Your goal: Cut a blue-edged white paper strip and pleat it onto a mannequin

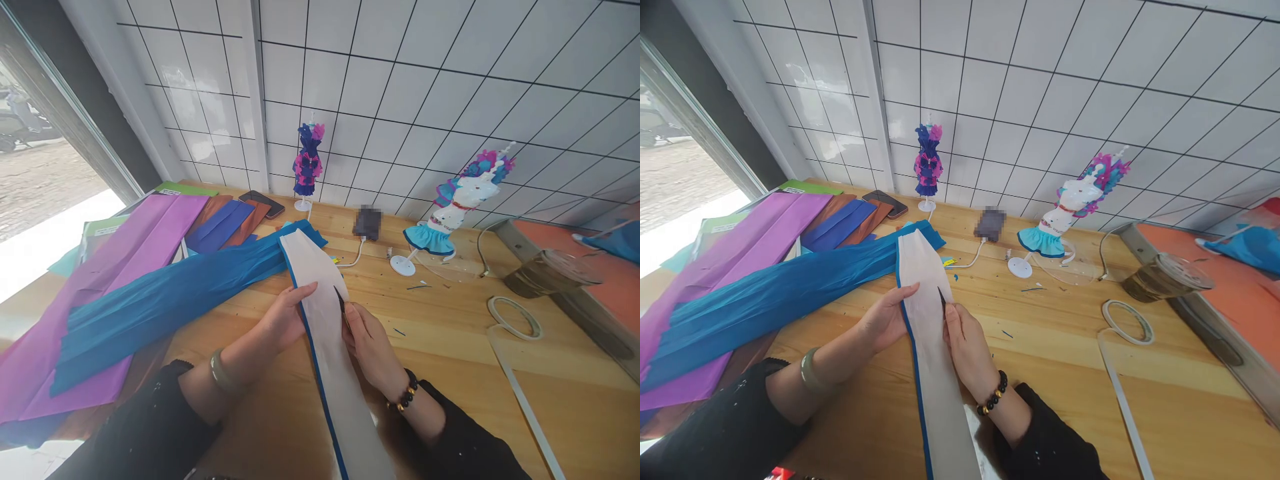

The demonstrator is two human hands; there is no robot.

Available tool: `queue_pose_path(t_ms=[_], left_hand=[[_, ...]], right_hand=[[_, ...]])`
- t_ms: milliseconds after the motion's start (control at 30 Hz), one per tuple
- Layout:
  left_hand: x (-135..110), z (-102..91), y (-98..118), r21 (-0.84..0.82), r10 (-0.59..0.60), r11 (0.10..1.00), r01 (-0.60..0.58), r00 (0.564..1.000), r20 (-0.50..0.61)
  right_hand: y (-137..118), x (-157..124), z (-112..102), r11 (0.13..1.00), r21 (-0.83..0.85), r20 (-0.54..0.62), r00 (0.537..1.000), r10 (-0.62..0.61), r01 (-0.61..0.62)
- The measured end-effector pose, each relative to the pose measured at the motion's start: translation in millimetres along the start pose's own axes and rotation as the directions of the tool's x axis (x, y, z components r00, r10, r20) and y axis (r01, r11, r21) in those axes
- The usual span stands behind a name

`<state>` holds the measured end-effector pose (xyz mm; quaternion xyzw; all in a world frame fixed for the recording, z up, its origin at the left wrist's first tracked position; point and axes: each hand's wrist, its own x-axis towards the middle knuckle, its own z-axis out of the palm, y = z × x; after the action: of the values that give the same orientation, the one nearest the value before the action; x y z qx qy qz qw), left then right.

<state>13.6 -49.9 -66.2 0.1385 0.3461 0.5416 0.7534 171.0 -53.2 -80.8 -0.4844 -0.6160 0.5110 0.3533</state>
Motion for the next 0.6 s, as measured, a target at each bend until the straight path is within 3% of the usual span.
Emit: queue_pose_path(t_ms=[167, 400, 600], left_hand=[[5.5, -5.2, 4.9, -0.005, -0.006, 1.000, 0.006, 1.000, 0.003], [8.0, -6.7, 6.7, 0.000, 0.033, 0.999, -0.033, 0.994, -0.104], [6.4, -7.0, 7.4, 0.002, 0.086, 0.996, -0.086, 0.995, -0.048]], right_hand=[[-1.3, -2.1, 4.3, 0.998, -0.036, 0.082, 0.996, 0.046, -0.043], [0.7, -1.5, 4.8, 0.998, -0.001, 0.064, 0.996, 0.055, -0.055], [-1.9, -2.3, 3.7, 0.997, 0.052, 0.064, 0.997, 0.053, -0.056]])
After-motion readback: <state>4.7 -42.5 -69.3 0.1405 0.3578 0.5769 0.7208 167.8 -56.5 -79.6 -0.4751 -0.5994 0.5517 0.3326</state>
